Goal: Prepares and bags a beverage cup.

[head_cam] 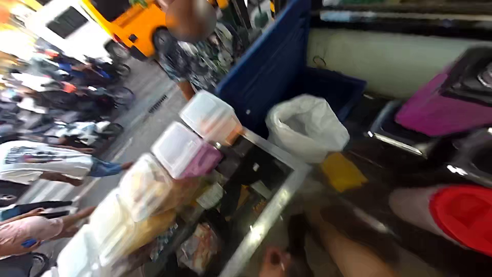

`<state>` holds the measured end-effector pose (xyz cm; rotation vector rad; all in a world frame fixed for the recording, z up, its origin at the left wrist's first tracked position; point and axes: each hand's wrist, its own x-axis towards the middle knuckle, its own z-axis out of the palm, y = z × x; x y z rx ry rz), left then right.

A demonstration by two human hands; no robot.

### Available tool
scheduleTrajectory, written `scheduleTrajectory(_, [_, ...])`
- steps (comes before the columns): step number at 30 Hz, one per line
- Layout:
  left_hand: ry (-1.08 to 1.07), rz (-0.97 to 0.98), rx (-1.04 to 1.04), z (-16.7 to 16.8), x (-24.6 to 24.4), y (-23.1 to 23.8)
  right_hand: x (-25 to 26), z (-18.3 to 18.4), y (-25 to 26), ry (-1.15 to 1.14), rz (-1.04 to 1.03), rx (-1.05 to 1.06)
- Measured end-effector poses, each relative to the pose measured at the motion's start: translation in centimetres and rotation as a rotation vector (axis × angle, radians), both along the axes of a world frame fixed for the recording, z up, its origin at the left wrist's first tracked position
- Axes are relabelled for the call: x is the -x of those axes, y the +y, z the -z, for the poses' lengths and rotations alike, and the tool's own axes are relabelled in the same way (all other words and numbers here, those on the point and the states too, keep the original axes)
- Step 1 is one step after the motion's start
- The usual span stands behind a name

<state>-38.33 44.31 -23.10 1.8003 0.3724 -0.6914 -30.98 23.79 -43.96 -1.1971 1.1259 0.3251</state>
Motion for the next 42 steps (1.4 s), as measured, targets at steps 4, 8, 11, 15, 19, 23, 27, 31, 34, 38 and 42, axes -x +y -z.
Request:
scheduleTrajectory(4, [0.071, 0.182, -0.038, 3.6, -2.6, -3.3, 2.2, -0.6, -2.8, 0.046, -0.009, -0.179])
scheduleTrajectory(8, [0.149, 0.243, -0.058, 13.6, -6.5, -8.5, 3.2, -0.3, -4.5, -0.031, 0.008, -0.356])
scheduleTrajectory(11, [0.384, 0.194, 0.018, 19.6, -7.8, -11.1, 3.8, -0.7, -5.3, 0.078, -0.009, -0.275])
scheduleTrajectory(15, [0.415, 0.031, 0.08, 21.6, -9.1, -10.1, 5.2, 0.1, -9.0, 0.051, -0.041, -0.322])
scheduleTrajectory(19, [0.417, 0.043, -0.003, 21.0, -8.3, -9.9, 6.0, -0.9, -10.2, 0.056, -0.06, -0.325])
scheduleTrajectory(23, [0.482, 0.108, 0.248, 19.6, -7.4, -12.5, 5.3, -0.2, -8.8, 0.137, -0.028, -0.331])
scheduleTrajectory(27, [0.425, -0.035, 0.194, 21.0, -8.0, -11.3, 6.7, -0.7, -10.1, 0.036, 0.045, -0.501])
scheduleTrajectory(31, [0.465, -0.019, 0.206, 20.2, -8.0, -11.4, 7.2, -2.1, -9.8, 0.004, -0.114, -0.396])
scheduleTrajectory(34, [0.457, -0.066, 0.248, 20.1, -7.4, -12.5, 6.1, -3.6, -8.5, 0.059, -0.26, -0.193])
scheduleTrajectory(38, [0.485, -0.119, 0.227, 20.3, -7.5, -12.6, 6.8, -3.6, -8.5, 0.078, -0.277, -0.048])
scheduleTrajectory(42, [0.25, 0.244, -0.095, 19.7, -6.2, -12.7, 15.8, 1.1, -7.3, 0.391, -0.622, 0.083])
